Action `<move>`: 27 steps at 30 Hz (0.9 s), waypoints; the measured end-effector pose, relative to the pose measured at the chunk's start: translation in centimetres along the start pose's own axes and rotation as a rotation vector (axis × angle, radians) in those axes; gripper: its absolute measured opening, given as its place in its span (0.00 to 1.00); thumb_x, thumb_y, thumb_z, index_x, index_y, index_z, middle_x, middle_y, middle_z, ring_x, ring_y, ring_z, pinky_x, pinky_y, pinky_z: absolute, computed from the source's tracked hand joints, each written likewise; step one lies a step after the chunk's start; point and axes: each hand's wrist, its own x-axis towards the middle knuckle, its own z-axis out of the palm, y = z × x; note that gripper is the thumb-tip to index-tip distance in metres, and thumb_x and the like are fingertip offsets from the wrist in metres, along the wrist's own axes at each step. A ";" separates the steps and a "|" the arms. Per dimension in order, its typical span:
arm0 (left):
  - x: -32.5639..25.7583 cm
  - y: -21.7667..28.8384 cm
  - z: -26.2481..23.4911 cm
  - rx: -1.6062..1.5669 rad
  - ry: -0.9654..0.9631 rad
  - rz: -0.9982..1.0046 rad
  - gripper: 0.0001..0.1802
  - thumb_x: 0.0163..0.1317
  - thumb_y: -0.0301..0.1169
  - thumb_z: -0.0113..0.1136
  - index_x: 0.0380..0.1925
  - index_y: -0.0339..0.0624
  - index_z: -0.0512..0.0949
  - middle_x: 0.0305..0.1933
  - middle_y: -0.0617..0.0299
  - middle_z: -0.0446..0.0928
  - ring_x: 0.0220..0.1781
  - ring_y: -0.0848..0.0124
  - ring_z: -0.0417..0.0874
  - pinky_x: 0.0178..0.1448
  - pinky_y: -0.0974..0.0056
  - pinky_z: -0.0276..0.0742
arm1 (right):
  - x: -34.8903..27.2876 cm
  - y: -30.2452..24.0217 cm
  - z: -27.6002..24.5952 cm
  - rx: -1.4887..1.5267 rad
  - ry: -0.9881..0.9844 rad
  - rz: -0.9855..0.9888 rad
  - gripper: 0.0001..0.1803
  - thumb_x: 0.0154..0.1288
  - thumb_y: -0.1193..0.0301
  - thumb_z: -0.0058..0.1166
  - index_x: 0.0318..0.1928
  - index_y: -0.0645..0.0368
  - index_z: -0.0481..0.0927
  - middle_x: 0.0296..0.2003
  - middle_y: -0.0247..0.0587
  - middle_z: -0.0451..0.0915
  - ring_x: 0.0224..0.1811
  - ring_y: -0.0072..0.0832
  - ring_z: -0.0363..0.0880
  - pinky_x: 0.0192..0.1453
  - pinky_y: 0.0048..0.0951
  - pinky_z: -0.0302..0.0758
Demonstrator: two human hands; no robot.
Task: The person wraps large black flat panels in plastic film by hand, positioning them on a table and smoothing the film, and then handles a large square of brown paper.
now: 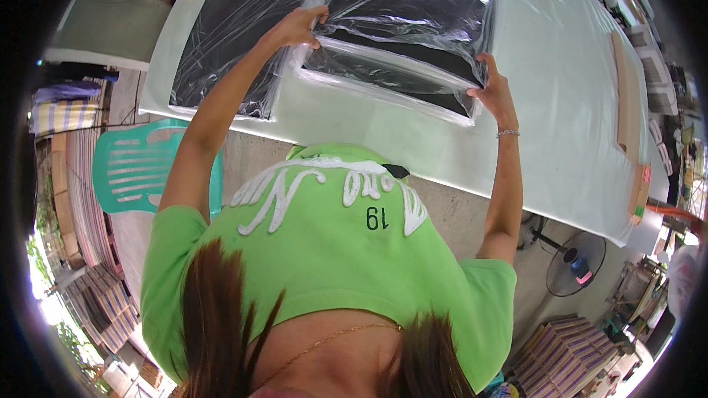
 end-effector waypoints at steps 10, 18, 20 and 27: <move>-0.8 -0.1 0.9 0.030 0.050 0.010 0.30 0.33 0.27 0.69 0.38 0.48 0.65 0.26 0.50 0.75 0.35 0.50 0.79 0.37 0.52 0.71 | -0.4 -0.7 0.0 -0.018 -0.021 -0.028 0.40 0.42 0.81 0.66 0.56 0.48 0.61 0.29 0.50 0.76 0.29 0.41 0.76 0.36 0.36 0.71; -3.1 -2.3 3.8 -0.121 0.263 0.177 0.31 0.45 0.30 0.69 0.51 0.47 0.66 0.50 0.50 0.74 0.52 0.53 0.76 0.55 0.56 0.72 | -1.5 -0.7 2.6 -0.045 0.103 -0.031 0.41 0.51 0.84 0.57 0.64 0.46 0.57 0.49 0.59 0.76 0.53 0.53 0.75 0.54 0.43 0.72; -4.3 -2.4 3.5 -0.236 0.187 0.055 0.31 0.48 0.33 0.68 0.54 0.46 0.68 0.54 0.52 0.72 0.54 0.57 0.76 0.58 0.58 0.71 | -2.0 -0.5 3.4 -0.038 0.162 -0.039 0.41 0.52 0.86 0.54 0.65 0.45 0.57 0.51 0.59 0.75 0.55 0.52 0.73 0.55 0.43 0.71; -10.0 0.2 -11.8 -0.268 0.658 -0.269 0.18 0.61 0.36 0.59 0.48 0.37 0.77 0.47 0.54 0.78 0.47 0.67 0.80 0.53 0.66 0.73 | -2.8 -0.2 5.0 -0.027 0.282 -0.080 0.42 0.54 0.89 0.49 0.67 0.43 0.58 0.50 0.53 0.72 0.54 0.46 0.73 0.53 0.41 0.71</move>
